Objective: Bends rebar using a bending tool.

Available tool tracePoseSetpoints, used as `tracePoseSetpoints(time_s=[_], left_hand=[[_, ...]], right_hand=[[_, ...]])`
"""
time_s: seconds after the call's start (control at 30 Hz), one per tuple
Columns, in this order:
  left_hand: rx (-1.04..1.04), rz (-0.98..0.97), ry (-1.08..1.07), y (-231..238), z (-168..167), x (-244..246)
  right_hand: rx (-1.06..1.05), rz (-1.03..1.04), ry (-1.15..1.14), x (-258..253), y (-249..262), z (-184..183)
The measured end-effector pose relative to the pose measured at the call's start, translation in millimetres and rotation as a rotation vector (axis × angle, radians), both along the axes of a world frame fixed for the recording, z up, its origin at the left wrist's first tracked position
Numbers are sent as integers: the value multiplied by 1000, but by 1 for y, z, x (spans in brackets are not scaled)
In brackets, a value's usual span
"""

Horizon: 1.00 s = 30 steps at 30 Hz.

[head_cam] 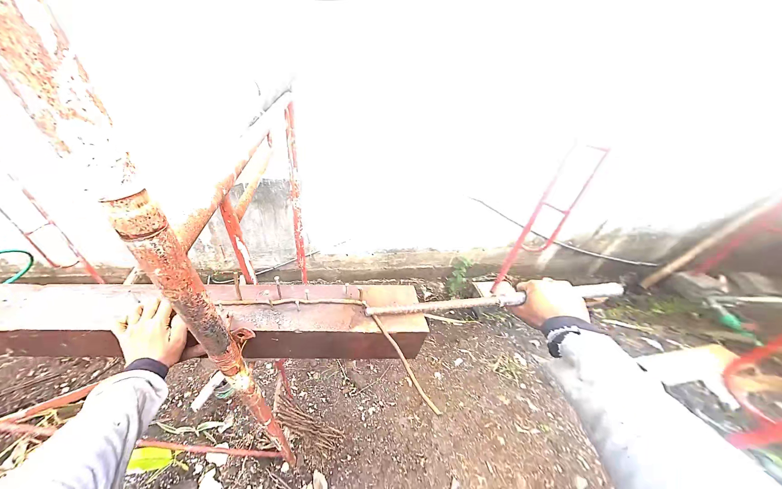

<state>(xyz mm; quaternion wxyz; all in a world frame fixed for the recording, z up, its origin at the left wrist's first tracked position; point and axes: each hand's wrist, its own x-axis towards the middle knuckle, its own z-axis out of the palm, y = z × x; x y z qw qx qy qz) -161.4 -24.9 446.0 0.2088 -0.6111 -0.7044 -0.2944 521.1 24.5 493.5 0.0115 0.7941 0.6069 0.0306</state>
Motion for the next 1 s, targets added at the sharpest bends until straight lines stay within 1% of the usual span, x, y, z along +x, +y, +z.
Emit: tracePoseSetpoints(time_s=[0.17, 0.3, 0.4, 0.53, 0.7, 0.77, 0.83, 0.93, 1.0], left_hand=[[33, -98, 25, 7, -8, -14], [44, -116, -5, 7, -12, -13], [58, -125, -32, 10, -12, -12], [72, -130, -58, 12, -16, -11], [82, -127, -74, 13, -17, -9], [91, -111, -84, 14, -18, -8], [78, -86, -95, 15, -17, -7], [47, -30, -76, 15, -28, -15], [21, 22, -133, 8, -35, -18]], right_hand=[[20, -214, 30, -22, -70, -3], [35, -330, 43, -44, -117, -5], [77, -409, 69, -61, -145, -12], [70, -509, 32, -85, -170, -13], [69, -534, 34, -94, -181, -11], [42, -533, 44, -97, -180, -5], [33, -499, 32, -85, -172, -8], [40, -403, -4, -62, -157, -20], [62, -340, -23, -49, -148, -28]])
